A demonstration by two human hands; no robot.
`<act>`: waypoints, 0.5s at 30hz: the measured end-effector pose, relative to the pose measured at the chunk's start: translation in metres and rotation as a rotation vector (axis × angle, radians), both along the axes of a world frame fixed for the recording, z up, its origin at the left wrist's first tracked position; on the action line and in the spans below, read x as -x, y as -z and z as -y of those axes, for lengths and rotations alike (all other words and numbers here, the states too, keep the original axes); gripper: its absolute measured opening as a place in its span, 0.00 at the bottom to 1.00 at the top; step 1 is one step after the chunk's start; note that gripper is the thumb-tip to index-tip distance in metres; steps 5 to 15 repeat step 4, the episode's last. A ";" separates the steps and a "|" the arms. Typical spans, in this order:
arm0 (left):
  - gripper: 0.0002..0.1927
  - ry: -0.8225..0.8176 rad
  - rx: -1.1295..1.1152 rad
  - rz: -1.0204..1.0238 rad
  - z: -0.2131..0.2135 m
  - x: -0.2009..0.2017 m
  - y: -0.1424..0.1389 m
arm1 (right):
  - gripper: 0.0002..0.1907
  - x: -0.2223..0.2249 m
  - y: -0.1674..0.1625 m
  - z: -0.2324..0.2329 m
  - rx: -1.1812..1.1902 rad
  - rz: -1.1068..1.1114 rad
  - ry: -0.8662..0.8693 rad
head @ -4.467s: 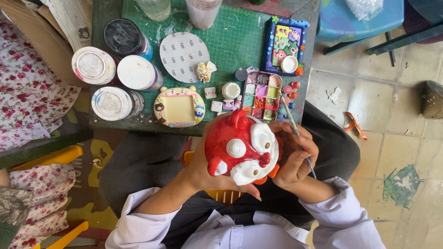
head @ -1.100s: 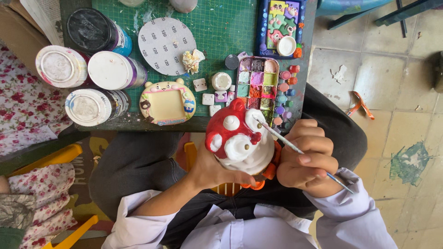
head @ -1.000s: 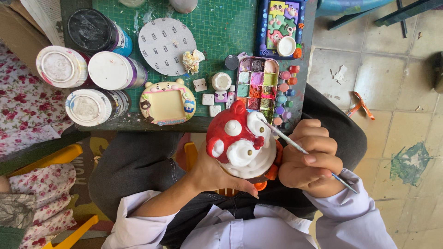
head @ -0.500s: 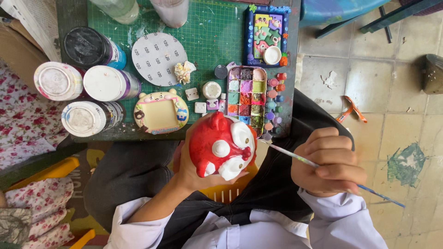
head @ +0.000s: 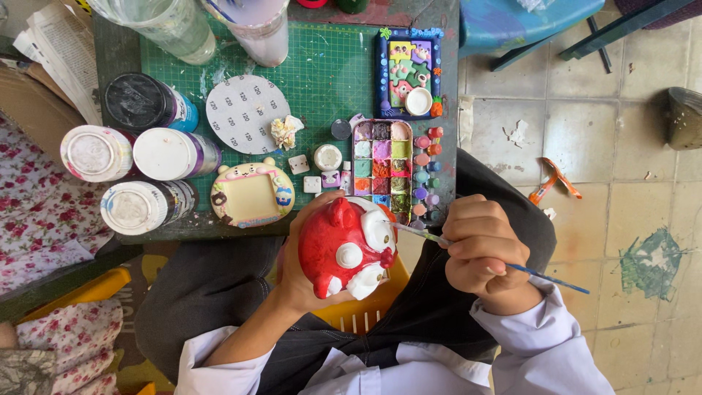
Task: The person sits at a cluttered craft table holding a red-and-white plaster figurine in one hand and paints its white details with a paintbrush, dipping the brush into a water cup and paint palette between strokes and rotating the figurine to reach different sides.
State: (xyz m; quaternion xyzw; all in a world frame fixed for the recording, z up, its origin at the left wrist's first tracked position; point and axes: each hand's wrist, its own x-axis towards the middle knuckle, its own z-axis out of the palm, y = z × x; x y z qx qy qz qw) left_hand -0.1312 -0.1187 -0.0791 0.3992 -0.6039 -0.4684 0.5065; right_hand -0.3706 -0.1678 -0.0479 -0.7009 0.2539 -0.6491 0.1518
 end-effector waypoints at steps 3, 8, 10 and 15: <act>0.58 -0.020 0.041 0.029 0.000 0.000 0.000 | 0.24 0.000 -0.001 0.000 0.037 0.007 0.003; 0.58 -0.021 0.049 0.023 0.001 0.000 0.000 | 0.24 0.000 -0.001 0.000 0.048 0.016 0.000; 0.58 -0.021 0.049 0.023 0.001 0.000 0.000 | 0.24 0.000 -0.001 0.000 0.048 0.016 0.000; 0.58 -0.021 0.049 0.023 0.001 0.000 0.000 | 0.24 0.000 -0.001 0.000 0.048 0.016 0.000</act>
